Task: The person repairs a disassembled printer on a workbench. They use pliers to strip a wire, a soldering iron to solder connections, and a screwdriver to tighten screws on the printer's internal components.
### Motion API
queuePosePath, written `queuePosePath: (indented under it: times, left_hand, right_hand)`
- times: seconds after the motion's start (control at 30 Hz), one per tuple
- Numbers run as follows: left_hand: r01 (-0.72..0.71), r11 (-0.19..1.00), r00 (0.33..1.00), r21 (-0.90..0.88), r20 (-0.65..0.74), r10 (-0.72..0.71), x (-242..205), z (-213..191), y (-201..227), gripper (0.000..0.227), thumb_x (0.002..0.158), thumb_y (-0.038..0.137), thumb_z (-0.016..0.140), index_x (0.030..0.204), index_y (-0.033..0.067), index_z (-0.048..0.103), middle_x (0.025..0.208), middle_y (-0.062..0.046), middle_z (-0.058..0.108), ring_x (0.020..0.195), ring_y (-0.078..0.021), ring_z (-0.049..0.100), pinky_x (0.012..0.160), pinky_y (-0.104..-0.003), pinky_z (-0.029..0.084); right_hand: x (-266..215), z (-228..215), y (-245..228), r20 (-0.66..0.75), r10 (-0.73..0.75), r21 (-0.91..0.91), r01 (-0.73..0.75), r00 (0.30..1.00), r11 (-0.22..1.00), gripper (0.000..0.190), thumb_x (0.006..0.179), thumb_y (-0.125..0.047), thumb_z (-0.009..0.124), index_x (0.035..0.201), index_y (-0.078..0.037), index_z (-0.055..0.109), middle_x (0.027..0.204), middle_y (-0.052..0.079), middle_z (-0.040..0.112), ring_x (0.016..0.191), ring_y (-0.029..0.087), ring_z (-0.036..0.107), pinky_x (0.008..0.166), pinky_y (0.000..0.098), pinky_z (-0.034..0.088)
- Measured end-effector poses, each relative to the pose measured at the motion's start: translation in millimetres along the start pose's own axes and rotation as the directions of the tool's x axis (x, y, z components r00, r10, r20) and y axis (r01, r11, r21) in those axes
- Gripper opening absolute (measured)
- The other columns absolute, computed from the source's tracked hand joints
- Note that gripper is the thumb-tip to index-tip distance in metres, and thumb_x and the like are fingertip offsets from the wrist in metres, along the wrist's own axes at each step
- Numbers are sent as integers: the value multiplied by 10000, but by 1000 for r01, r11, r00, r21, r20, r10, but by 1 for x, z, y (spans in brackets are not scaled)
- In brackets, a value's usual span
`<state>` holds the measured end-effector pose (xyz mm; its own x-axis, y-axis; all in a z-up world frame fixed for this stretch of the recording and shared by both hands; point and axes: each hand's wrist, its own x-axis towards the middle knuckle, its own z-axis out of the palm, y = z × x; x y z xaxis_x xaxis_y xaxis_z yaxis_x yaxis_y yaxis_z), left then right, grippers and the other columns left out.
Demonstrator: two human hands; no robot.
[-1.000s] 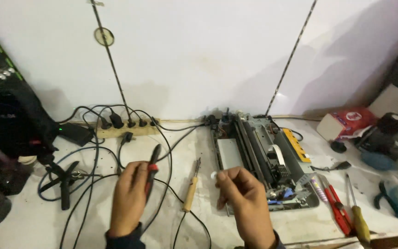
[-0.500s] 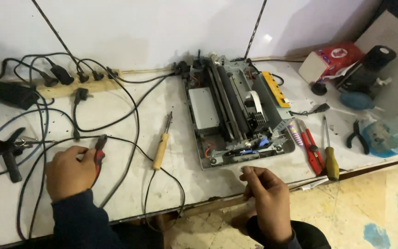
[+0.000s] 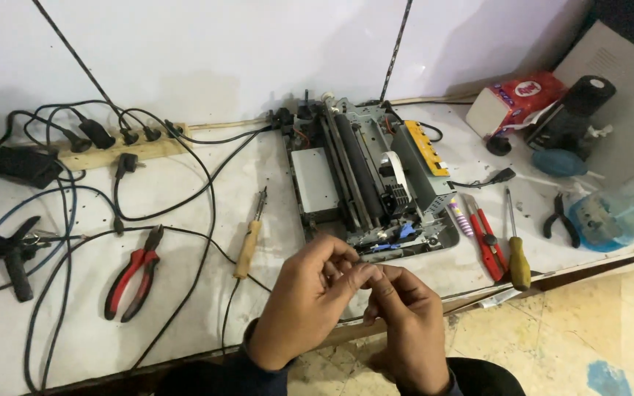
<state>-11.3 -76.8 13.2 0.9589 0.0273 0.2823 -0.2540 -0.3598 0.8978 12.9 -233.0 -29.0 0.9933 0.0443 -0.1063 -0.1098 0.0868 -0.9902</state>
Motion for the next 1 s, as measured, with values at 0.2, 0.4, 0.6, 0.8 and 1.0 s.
queuePosePath:
  times: [0.2, 0.4, 0.6, 0.8, 1.0]
  left_hand:
    - [90, 992, 994, -88, 71, -83, 10, 13, -1, 183, 980, 249, 705, 878, 102, 667, 770, -30, 665, 640, -123, 595, 579, -302, 496]
    - [107, 983, 988, -150, 124, -89, 10, 21, -6, 131, 990, 188, 659, 954, 71, 706, 759, -31, 688, 646, -119, 652, 585, -266, 560]
    - [179, 955, 974, -236, 179, -139, 9, 20, -1, 238, 1005, 218, 606, 1077, 38, 744, 710, -59, 672, 635, -135, 659, 583, -274, 605]
    - [130, 973, 982, -190, 159, -101, 9, 14, 5, 220, 967, 226, 675, 1062, 47, 759, 776, -44, 714, 653, -129, 677, 604, -277, 581]
    - [-73, 985, 978, 159, -184, 102, 6, -20, -31, 242, 1034, 244, 582, 838, 101, 588, 712, -6, 543, 592, -104, 503, 524, -265, 444]
  right_hand:
    - [1, -7, 11, 14, -53, 139, 50, 999, 989, 210, 946, -172, 710, 854, 16, 731, 542, 84, 535, 510, 150, 508, 522, 287, 435]
    - [4, -14, 19, 17, -41, 304, 34, 999, 952, 200, 955, -129, 701, 835, 30, 704, 633, 100, 587, 501, 151, 503, 492, 292, 444]
    - [5, -20, 18, -30, 23, 418, -9, 999, 909, 178, 939, -108, 716, 878, 59, 713, 729, 135, 648, 504, 170, 500, 448, 316, 451]
    - [-2, -18, 4, -36, 9, 309, 3, 999, 951, 201, 938, -137, 718, 854, 46, 714, 716, 132, 650, 499, 167, 504, 475, 323, 465]
    - [9, -6, 13, -57, 39, 23, -38, 998, 999, 215, 936, -177, 723, 836, 12, 700, 727, 104, 675, 475, 169, 532, 482, 309, 463]
